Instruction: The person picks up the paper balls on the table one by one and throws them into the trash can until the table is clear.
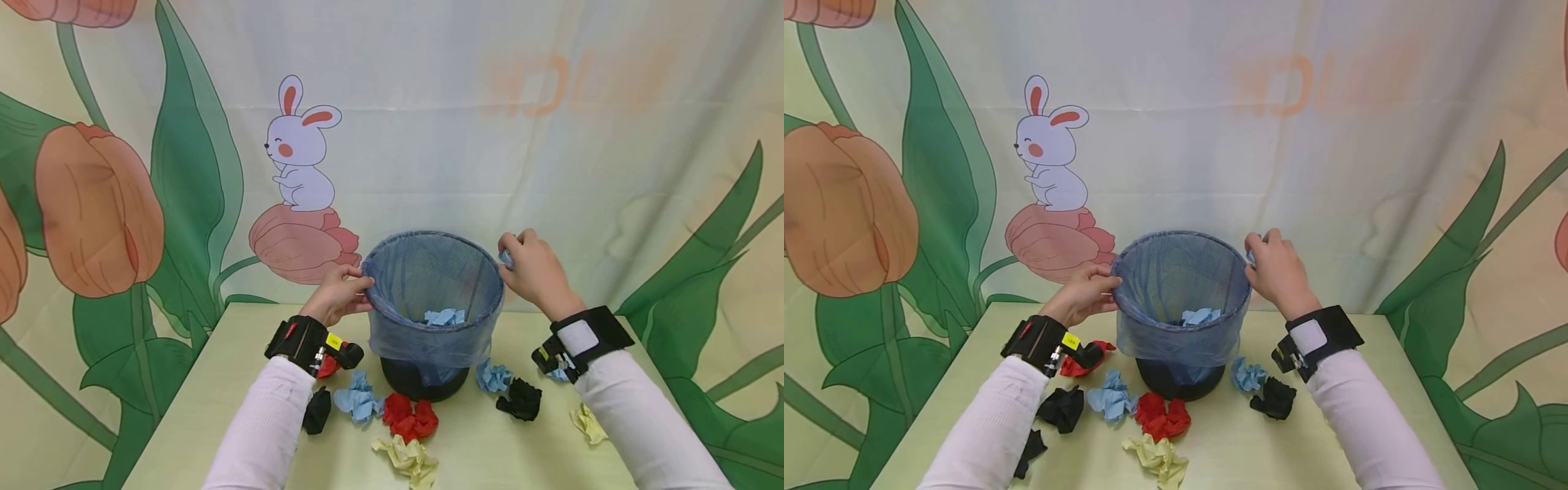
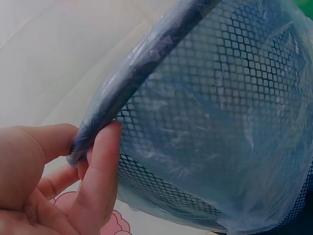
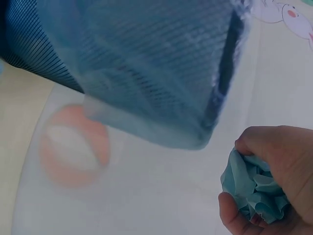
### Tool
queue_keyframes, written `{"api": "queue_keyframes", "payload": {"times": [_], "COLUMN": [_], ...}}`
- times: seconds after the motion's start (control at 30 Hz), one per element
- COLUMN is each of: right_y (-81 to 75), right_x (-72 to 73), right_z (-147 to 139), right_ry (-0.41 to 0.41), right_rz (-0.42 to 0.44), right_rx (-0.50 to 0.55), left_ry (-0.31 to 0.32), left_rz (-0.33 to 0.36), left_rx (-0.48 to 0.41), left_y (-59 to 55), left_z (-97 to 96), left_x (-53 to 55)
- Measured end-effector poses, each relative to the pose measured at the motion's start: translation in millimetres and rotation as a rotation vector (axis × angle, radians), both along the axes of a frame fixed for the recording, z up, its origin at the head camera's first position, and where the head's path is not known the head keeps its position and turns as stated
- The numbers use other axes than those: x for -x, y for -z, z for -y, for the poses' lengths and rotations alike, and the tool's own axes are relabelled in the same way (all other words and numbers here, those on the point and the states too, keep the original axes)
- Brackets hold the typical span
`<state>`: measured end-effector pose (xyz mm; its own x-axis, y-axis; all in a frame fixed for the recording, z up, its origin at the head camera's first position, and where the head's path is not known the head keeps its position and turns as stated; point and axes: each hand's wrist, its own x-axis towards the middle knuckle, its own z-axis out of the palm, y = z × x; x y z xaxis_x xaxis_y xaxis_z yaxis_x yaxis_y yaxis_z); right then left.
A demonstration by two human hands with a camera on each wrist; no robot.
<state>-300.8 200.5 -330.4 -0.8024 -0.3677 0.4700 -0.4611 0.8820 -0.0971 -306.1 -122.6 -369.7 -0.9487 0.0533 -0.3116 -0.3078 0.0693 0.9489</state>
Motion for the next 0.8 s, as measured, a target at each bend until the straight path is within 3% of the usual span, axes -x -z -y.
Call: {"api": "queue_keyframes", "payload": {"times": [0.5, 0.8], "right_y": [-20.7, -26.0], "right_x": [-1.8, -6.2], "right_z": [27.2, 41.5], "right_ry": [-0.052, -0.102], "right_rz": [0.067, 0.061], "right_rx": [-0.023, -0.046], "left_ry": [-0.002, -0.004], "left_rz": [0.002, 0.005], "left_rx": [-0.001, -0.015], "left_y": [-0.1, 0.2], "left_z": [0.1, 0.5], "left_x": [0.1, 0.6]}}
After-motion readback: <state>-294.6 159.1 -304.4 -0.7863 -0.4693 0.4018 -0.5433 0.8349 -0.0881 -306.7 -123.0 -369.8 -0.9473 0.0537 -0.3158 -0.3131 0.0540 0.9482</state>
